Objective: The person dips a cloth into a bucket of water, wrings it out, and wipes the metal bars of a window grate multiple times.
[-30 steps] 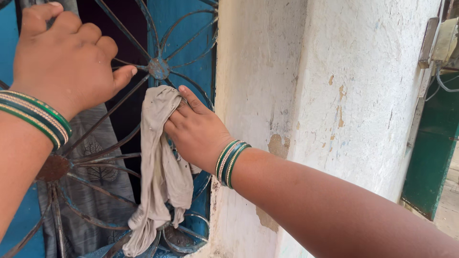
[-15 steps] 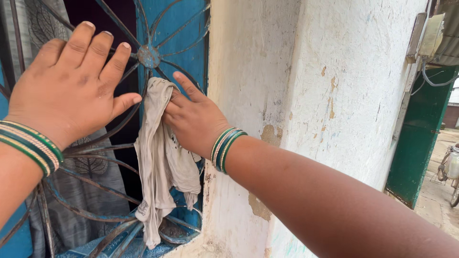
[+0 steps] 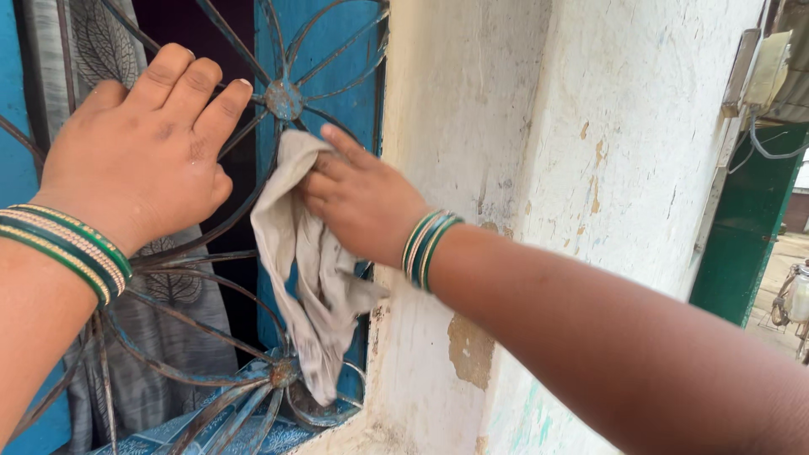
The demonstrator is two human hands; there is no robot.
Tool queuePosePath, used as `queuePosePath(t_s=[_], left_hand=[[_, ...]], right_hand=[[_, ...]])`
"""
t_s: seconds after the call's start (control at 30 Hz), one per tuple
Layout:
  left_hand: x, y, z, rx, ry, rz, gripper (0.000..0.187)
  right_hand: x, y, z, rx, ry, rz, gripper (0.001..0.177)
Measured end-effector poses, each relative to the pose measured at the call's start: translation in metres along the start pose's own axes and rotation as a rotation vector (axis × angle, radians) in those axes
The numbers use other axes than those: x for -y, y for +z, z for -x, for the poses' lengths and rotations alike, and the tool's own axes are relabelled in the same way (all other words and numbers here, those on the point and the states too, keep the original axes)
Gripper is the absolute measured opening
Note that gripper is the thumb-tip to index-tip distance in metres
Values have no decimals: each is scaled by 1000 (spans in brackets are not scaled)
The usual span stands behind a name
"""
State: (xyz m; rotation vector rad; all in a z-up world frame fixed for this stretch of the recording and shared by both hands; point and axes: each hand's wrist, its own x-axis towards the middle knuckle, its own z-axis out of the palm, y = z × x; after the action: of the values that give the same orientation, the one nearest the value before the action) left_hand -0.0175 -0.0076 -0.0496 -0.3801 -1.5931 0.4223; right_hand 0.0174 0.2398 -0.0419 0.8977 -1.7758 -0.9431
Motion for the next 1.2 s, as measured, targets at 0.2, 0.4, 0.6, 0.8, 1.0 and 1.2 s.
queuePosePath(t_s=[0.2, 0.4, 0.6, 0.8, 1.0, 1.2], left_hand=[[5, 8, -4, -19, 6, 51, 77], [-3, 16, -2, 58, -55, 149, 79], [-38, 14, -4, 2, -289, 510, 76], [-66, 2, 17, 42, -432, 510, 73], [-88, -23, 76, 77, -562, 561, 73], [-97, -12, 107, 40, -536, 258, 42]], right_hand=[[44, 12, 37, 184, 46, 102, 31], [64, 19, 35, 54, 603, -705, 47], [101, 24, -13, -169, 693, -1010, 30], [144, 25, -22, -394, 677, -551, 44], [90, 50, 28, -117, 915, -495, 29], [120, 44, -10, -297, 793, -633, 24]])
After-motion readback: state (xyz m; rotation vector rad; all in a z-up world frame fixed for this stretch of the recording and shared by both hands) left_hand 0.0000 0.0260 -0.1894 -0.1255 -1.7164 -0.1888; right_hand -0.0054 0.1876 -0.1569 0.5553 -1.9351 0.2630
